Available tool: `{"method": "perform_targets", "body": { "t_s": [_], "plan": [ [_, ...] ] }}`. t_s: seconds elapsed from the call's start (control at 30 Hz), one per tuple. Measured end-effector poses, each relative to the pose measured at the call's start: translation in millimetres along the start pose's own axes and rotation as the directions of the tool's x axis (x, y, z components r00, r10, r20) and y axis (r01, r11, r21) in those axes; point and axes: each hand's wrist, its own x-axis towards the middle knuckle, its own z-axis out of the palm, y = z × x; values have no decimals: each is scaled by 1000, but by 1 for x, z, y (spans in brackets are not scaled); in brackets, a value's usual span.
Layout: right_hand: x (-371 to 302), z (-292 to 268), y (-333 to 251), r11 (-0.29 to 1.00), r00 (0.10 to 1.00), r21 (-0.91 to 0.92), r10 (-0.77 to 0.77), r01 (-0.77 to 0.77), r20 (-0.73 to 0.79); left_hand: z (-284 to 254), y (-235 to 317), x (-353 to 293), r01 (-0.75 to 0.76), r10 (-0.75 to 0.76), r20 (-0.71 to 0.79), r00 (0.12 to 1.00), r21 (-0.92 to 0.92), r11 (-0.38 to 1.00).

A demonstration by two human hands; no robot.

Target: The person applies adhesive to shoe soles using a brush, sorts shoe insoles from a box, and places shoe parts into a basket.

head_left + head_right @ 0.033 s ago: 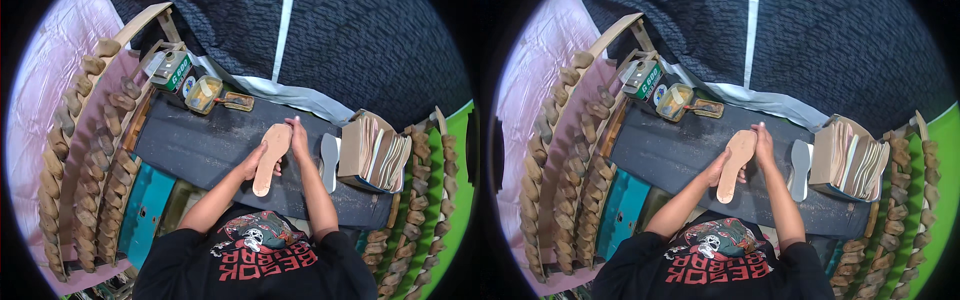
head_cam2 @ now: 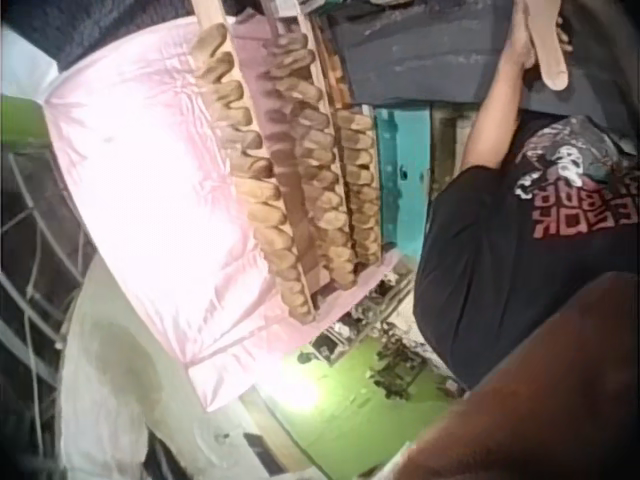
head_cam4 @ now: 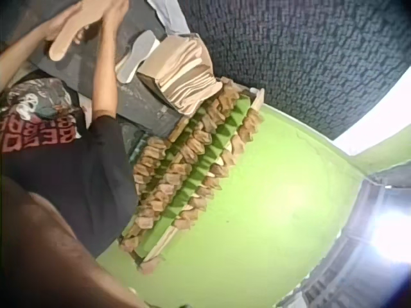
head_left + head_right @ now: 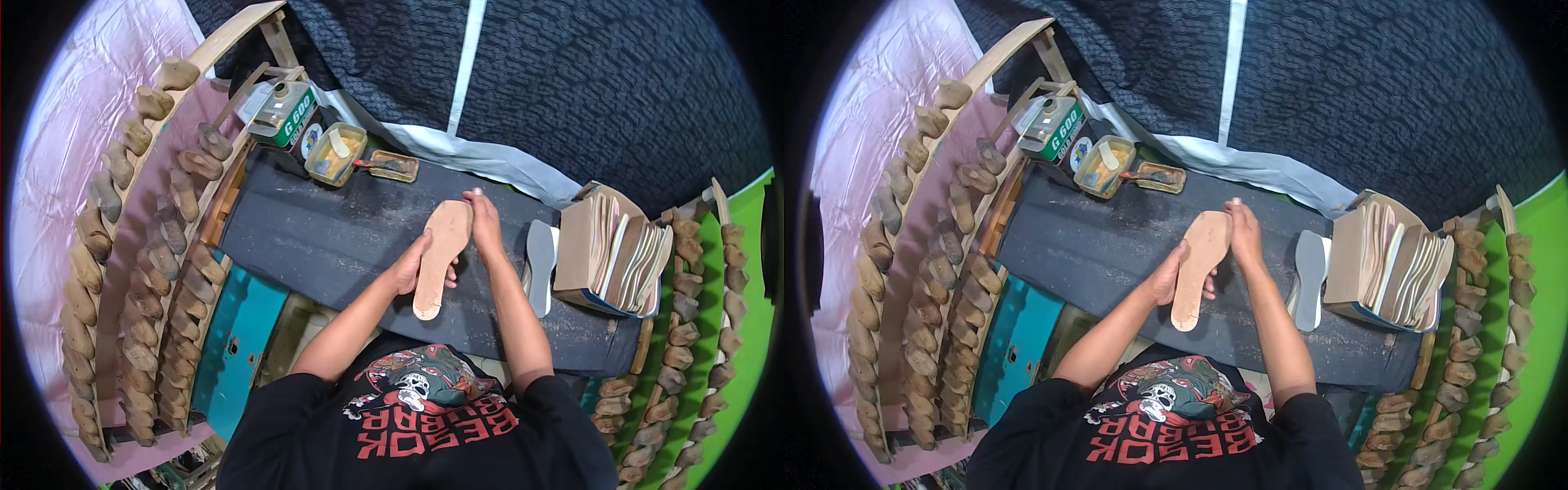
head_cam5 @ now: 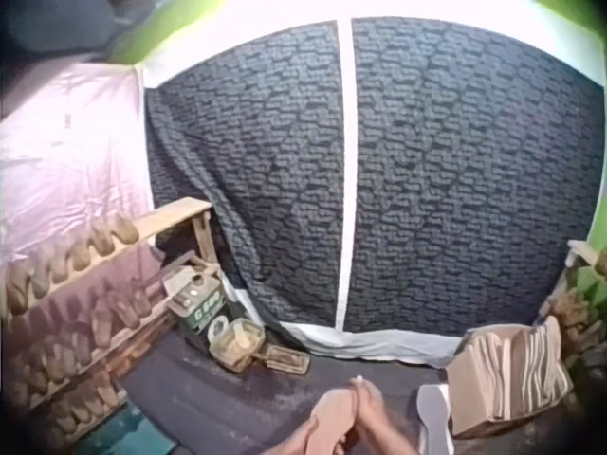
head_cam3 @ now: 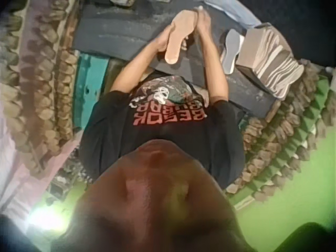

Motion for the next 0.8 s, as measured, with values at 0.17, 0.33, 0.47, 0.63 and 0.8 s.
{"method": "perform_targets", "body": {
  "t_s": [0.17, 0.33, 0.47, 0.63, 0.8],
  "plan": [
    [40, 97, -11, 861, 950, -400, -284, 313, 132, -61, 25, -40, -131, 131, -74, 989, 9, 991],
    [76, 191, -18, 642, 871, -592, -311, 488, 380, -99, 42, -79, -174, 172, -122, 978, -8, 985],
    [97, 229, -11, 519, 849, -675, -257, 524, 461, -121, 53, -107, -201, 185, -186, 965, -74, 977],
    [89, 236, -27, 406, 833, -728, -253, 553, 491, -142, 59, -133, -209, 197, -222, 955, -31, 977],
    [102, 206, -53, 458, 830, -694, -350, 556, 434, -151, 60, -122, -205, 191, -151, 970, -90, 975]
  ]
}}
